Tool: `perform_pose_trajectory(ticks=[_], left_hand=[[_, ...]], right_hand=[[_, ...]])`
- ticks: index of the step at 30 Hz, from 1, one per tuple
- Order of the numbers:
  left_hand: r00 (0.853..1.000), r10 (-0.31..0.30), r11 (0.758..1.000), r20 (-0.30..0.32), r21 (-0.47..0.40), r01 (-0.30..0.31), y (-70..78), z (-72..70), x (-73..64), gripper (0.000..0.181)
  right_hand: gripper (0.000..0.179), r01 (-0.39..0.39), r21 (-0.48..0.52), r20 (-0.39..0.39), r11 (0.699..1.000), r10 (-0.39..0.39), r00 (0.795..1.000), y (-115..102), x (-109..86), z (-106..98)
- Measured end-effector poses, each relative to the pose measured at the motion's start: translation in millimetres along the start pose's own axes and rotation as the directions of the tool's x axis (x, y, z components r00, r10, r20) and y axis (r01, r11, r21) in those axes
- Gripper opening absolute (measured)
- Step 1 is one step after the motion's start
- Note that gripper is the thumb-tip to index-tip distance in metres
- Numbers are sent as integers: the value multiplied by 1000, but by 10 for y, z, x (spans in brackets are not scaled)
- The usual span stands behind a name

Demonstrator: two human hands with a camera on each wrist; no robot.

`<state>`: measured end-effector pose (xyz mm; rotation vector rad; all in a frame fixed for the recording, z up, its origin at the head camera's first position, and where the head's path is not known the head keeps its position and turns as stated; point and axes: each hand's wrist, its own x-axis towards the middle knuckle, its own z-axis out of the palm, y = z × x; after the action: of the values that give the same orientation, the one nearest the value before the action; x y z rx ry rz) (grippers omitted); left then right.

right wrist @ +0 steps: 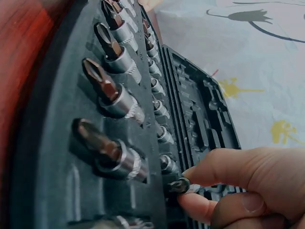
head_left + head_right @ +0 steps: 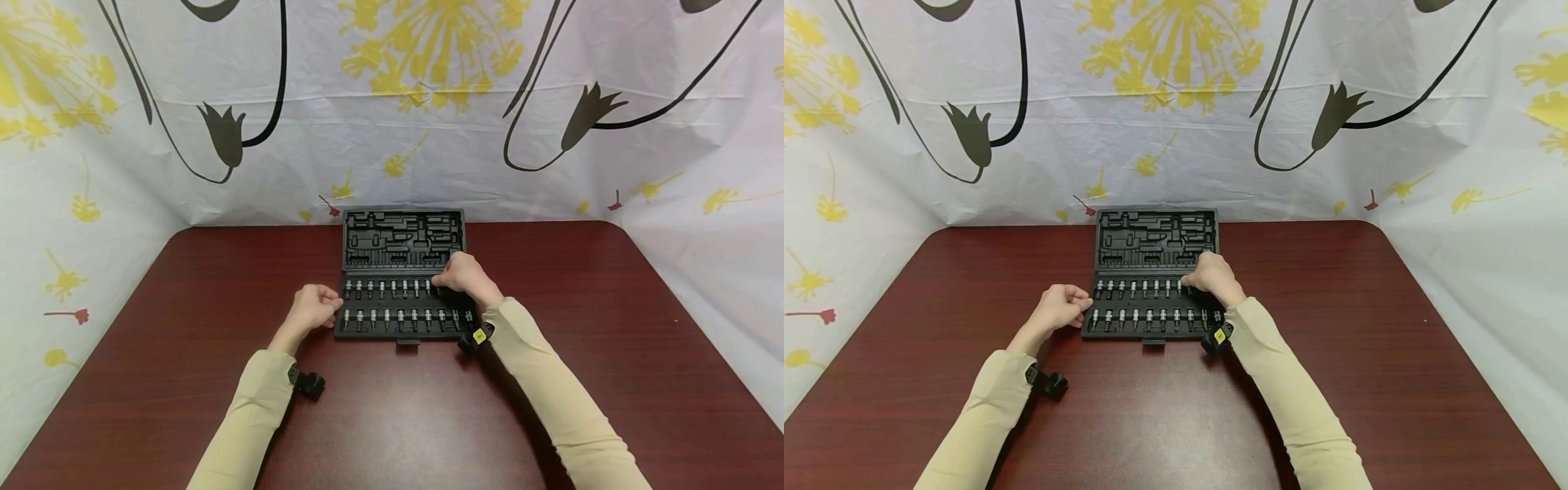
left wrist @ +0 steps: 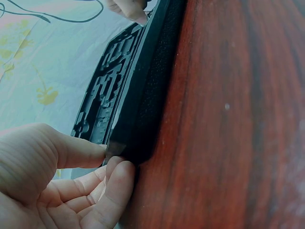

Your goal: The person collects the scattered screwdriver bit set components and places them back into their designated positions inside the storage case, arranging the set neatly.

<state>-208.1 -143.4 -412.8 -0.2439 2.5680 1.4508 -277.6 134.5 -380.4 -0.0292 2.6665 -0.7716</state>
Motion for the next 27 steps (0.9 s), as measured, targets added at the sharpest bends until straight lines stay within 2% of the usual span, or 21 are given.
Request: perform_pose_trajectory(ticks=[7,12,17,27], left_hand=[[1000,-3,1000,2,-1,3,7,-3,0,17],[1000,1,1000,2,-8,-1,-1,3,3,16],[1000,13,1000,1,-5,-13,3,0,3,16],[1000,17,1000,4,6,-17,29,-29,-13,18]], right_hand=[[42,-23,-120,-26,993,20,999,-14,-5,-38],[32,-45,-153,-28,987,41,999,41,13,-76],[36,-45,-187,7,981,47,999,56,37,-142],[37,-45,-291,74,956,70,995,-70,76,-237]])
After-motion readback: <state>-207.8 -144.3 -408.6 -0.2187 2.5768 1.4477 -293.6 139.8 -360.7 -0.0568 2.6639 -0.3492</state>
